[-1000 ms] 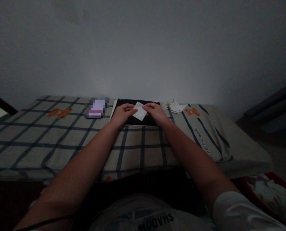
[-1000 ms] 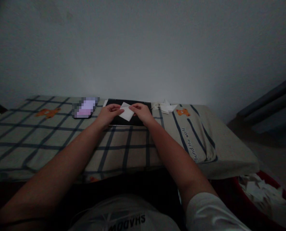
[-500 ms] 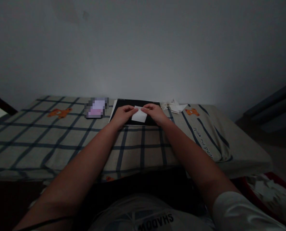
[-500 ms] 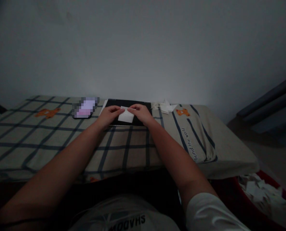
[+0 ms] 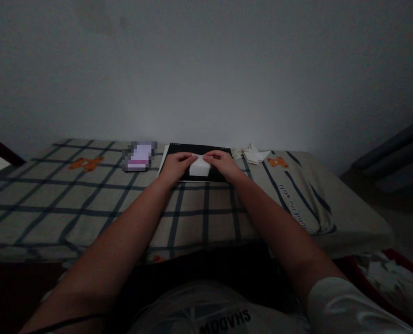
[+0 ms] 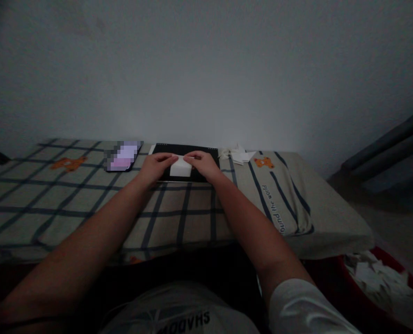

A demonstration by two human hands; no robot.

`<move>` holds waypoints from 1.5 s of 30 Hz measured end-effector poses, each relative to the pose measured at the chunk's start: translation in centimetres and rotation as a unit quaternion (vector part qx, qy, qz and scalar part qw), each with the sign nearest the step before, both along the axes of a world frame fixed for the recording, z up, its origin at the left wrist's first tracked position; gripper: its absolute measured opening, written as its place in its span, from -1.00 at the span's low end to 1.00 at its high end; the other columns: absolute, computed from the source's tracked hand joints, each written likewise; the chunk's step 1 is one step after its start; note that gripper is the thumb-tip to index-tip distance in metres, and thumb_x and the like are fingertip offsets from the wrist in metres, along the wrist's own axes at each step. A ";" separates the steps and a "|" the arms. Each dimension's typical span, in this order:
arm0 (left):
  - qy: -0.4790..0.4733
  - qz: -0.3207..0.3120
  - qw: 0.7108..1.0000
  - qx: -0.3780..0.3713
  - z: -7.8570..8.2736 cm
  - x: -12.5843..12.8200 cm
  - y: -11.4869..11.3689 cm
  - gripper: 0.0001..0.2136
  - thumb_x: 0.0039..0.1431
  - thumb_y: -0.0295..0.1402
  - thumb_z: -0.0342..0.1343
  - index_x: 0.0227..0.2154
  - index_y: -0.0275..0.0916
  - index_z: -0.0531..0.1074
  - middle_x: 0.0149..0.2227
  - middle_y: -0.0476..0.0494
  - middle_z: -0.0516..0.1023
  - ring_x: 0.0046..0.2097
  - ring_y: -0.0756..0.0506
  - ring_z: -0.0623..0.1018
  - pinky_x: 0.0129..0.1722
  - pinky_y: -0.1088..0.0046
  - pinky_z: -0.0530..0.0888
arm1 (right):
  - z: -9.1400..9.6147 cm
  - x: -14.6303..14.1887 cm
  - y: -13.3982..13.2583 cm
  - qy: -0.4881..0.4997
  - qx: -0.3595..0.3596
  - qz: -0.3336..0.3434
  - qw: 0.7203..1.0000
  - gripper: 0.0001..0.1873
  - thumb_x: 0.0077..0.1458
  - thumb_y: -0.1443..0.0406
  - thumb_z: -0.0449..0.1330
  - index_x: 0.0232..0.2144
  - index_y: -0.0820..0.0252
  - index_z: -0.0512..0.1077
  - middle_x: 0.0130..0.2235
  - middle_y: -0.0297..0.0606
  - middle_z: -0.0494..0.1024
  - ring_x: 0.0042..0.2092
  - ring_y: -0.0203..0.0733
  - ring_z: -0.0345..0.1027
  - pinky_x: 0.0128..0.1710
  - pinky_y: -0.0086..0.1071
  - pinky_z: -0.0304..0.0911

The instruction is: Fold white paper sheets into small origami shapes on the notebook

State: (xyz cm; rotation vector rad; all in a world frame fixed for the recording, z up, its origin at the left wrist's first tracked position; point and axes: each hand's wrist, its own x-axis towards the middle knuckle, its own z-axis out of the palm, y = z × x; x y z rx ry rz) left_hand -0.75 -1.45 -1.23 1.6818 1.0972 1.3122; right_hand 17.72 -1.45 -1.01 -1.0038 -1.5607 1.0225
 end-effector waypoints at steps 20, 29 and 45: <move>-0.029 0.042 0.999 -0.008 0.1 -0.1 0.0 -0.69 -0.07 -0.13 0.21 -0.36 -0.27 0.56 -0.31 -0.17 0.59 -0.26 -0.14 0.52 -0.20 0.33 0.41 | -0.2 -0.1 0.2 0.031 -0.018 -0.031 0.999 -0.75 -0.13 0.17 0.27 -0.40 0.23 0.50 -0.35 -0.26 0.53 -0.33 -0.31 0.33 -0.31 -0.40 0.27; -0.037 0.068 0.997 -0.011 0.0 -0.3 0.4 -0.75 -0.09 -0.19 0.20 -0.40 -0.26 0.55 -0.34 -0.12 0.57 -0.28 -0.12 0.50 -0.20 0.34 0.40 | -0.3 -0.1 0.4 0.051 -0.024 -0.039 0.998 -0.78 -0.13 0.17 0.27 -0.47 0.23 0.47 -0.42 -0.29 0.49 -0.38 -0.33 0.30 -0.30 -0.39 0.27; 0.023 0.023 0.999 0.013 -0.2 -0.5 0.3 -0.76 -0.06 -0.19 0.18 -0.41 -0.25 0.53 -0.35 -0.12 0.57 -0.31 -0.10 0.50 -0.22 0.36 0.40 | -0.6 0.1 0.7 0.029 0.000 -0.008 1.000 -0.74 -0.07 0.11 0.20 -0.44 0.20 0.49 -0.43 -0.30 0.46 -0.40 -0.31 0.27 -0.35 -0.39 0.21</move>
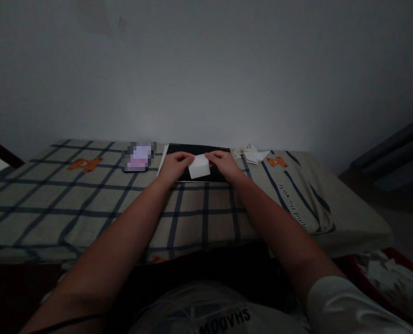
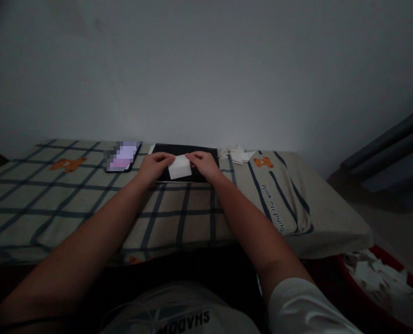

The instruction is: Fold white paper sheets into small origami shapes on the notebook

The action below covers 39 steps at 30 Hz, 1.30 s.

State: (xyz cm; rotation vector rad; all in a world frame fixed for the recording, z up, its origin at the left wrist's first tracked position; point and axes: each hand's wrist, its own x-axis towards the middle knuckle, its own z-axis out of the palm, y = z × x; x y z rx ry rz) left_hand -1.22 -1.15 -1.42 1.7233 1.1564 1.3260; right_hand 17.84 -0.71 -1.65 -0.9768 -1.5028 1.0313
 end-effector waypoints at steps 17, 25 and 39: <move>0.030 0.002 0.999 -0.009 0.2 0.4 -0.2 -0.65 0.02 -0.10 0.13 -0.30 -0.28 0.55 -0.27 -0.17 0.59 -0.23 -0.14 0.52 -0.17 0.35 0.39 | 0.4 -0.2 -0.2 -0.011 0.026 -0.055 0.998 -0.70 -0.06 0.10 0.17 -0.47 0.26 0.46 -0.47 -0.32 0.43 -0.41 -0.33 0.24 -0.40 -0.43 0.16; -0.047 -0.054 0.996 -0.056 0.5 0.5 -0.2 -0.55 0.07 -0.03 0.03 -0.12 -0.27 0.47 -0.07 -0.20 0.51 -0.06 -0.18 0.46 -0.16 0.35 0.38 | 0.4 -0.1 -0.1 0.034 0.033 -0.108 0.993 -0.74 -0.05 0.13 0.17 -0.47 0.24 0.44 -0.49 -0.34 0.42 -0.43 -0.34 0.23 -0.43 -0.44 0.16; -0.070 -0.116 0.985 -0.106 -0.5 0.5 0.3 -0.63 -0.13 -0.24 0.28 -0.24 -0.32 0.46 -0.24 -0.22 0.57 -0.23 -0.11 0.53 -0.16 0.31 0.41 | -0.1 0.0 0.3 0.046 0.019 -0.096 0.994 -0.70 -0.06 0.09 0.18 -0.43 0.22 0.45 -0.44 -0.31 0.44 -0.45 -0.36 0.22 -0.45 -0.44 0.17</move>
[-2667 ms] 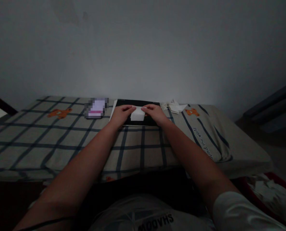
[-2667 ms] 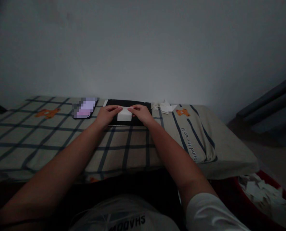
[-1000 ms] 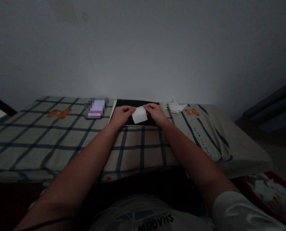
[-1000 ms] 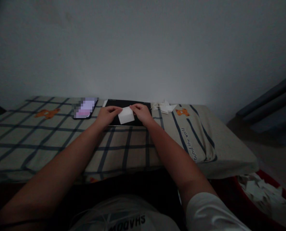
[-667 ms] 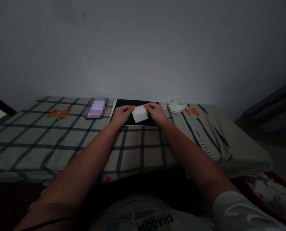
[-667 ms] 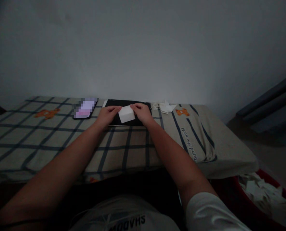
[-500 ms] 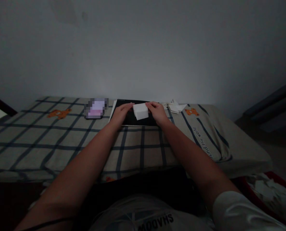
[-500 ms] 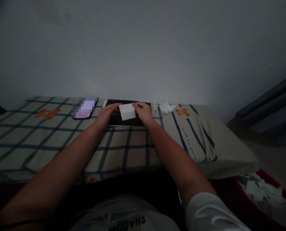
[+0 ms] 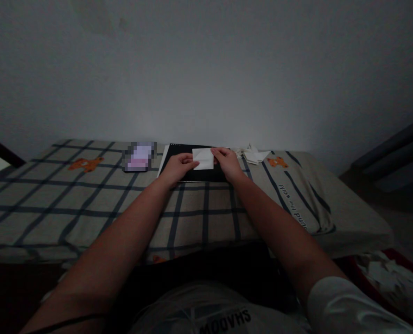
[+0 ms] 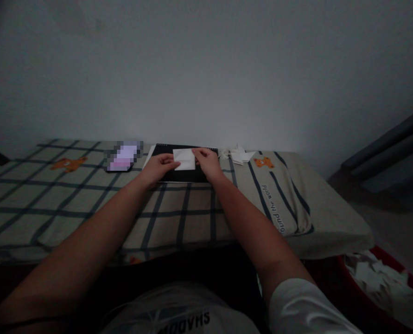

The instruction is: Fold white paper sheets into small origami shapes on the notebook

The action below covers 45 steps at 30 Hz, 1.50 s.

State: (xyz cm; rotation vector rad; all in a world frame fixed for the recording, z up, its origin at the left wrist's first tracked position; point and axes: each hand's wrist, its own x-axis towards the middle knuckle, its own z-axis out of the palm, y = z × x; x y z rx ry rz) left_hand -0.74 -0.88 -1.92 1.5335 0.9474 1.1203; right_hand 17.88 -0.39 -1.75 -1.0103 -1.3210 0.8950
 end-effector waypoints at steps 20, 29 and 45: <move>0.014 0.050 0.999 0.005 0.0 0.0 -0.1 -0.68 -0.10 -0.19 0.25 -0.31 -0.29 0.51 -0.30 -0.16 0.58 -0.29 -0.08 0.52 -0.23 0.37 0.42 | 0.0 -0.1 0.0 0.003 -0.018 0.035 0.999 -0.70 -0.16 0.11 0.26 -0.48 0.24 0.40 -0.49 -0.36 0.40 -0.47 -0.37 0.22 -0.43 -0.44 0.19; 0.018 0.106 0.994 0.027 0.3 -0.1 -0.1 -0.70 -0.10 -0.19 0.23 -0.34 -0.31 0.51 -0.32 -0.15 0.56 -0.32 -0.08 0.48 -0.27 0.41 0.38 | 0.0 0.0 -0.2 -0.011 -0.048 0.068 0.996 -0.70 -0.11 0.11 0.25 -0.45 0.25 0.49 -0.46 -0.28 0.47 -0.45 -0.35 0.27 -0.38 -0.39 0.22; 0.008 0.100 0.995 0.014 0.1 -0.3 0.2 -0.72 -0.09 -0.17 0.21 -0.38 -0.29 0.53 -0.43 -0.07 0.52 -0.43 -0.02 0.41 -0.38 0.47 0.32 | 0.1 -0.1 -0.3 -0.021 -0.057 0.052 0.997 -0.69 -0.13 0.09 0.26 -0.47 0.25 0.47 -0.51 -0.32 0.44 -0.47 -0.35 0.25 -0.40 -0.41 0.20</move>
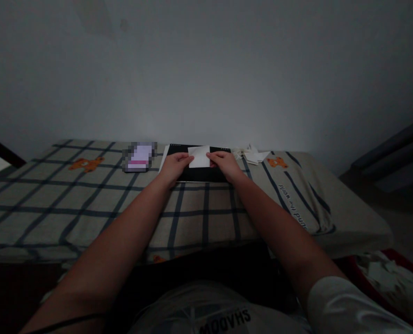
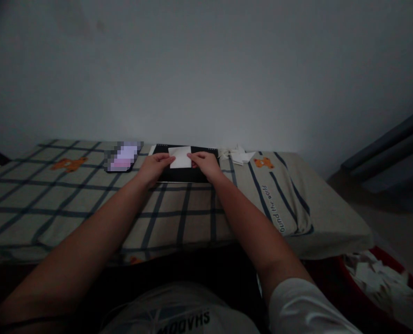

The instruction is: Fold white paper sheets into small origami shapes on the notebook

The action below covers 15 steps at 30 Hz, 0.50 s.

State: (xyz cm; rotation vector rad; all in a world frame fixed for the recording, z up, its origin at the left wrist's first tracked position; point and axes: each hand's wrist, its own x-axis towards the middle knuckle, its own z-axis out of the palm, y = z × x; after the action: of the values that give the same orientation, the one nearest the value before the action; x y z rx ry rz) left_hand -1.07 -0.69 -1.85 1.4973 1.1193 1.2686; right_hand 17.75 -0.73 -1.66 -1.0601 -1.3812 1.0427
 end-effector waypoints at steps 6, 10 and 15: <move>-0.018 0.001 1.000 -0.006 -0.2 0.0 0.2 -0.70 -0.13 -0.16 0.23 -0.38 -0.28 0.52 -0.42 -0.09 0.52 -0.41 -0.02 0.42 -0.36 0.45 0.32 | 0.3 0.2 -0.3 -0.061 0.028 -0.010 0.998 -0.71 -0.09 0.10 0.23 -0.56 0.23 0.44 -0.57 -0.34 0.40 -0.49 -0.34 0.24 -0.40 -0.40 0.17; -0.033 0.000 0.999 -0.025 -0.5 0.1 0.3 -0.69 -0.17 -0.14 0.25 -0.40 -0.27 0.50 -0.42 -0.09 0.51 -0.40 -0.03 0.42 -0.36 0.45 0.32 | 0.2 0.4 -0.2 -0.086 0.040 -0.018 0.995 -0.72 -0.06 0.10 0.21 -0.56 0.22 0.44 -0.58 -0.36 0.39 -0.49 -0.35 0.23 -0.39 -0.41 0.17; -0.025 0.031 0.999 -0.015 -0.3 0.0 0.3 -0.73 -0.18 -0.17 0.26 -0.46 -0.27 0.48 -0.50 -0.03 0.45 -0.45 0.00 0.37 -0.41 0.46 0.29 | -0.1 0.1 0.0 -0.024 -0.002 0.011 1.000 -0.74 -0.10 0.13 0.25 -0.45 0.24 0.48 -0.50 -0.31 0.46 -0.46 -0.33 0.29 -0.38 -0.39 0.24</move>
State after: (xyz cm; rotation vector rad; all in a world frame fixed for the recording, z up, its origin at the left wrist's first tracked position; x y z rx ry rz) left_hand -1.02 -0.40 -2.14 1.4111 1.1546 1.3178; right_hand 17.85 -0.75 -1.79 -1.0812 -1.4325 1.0431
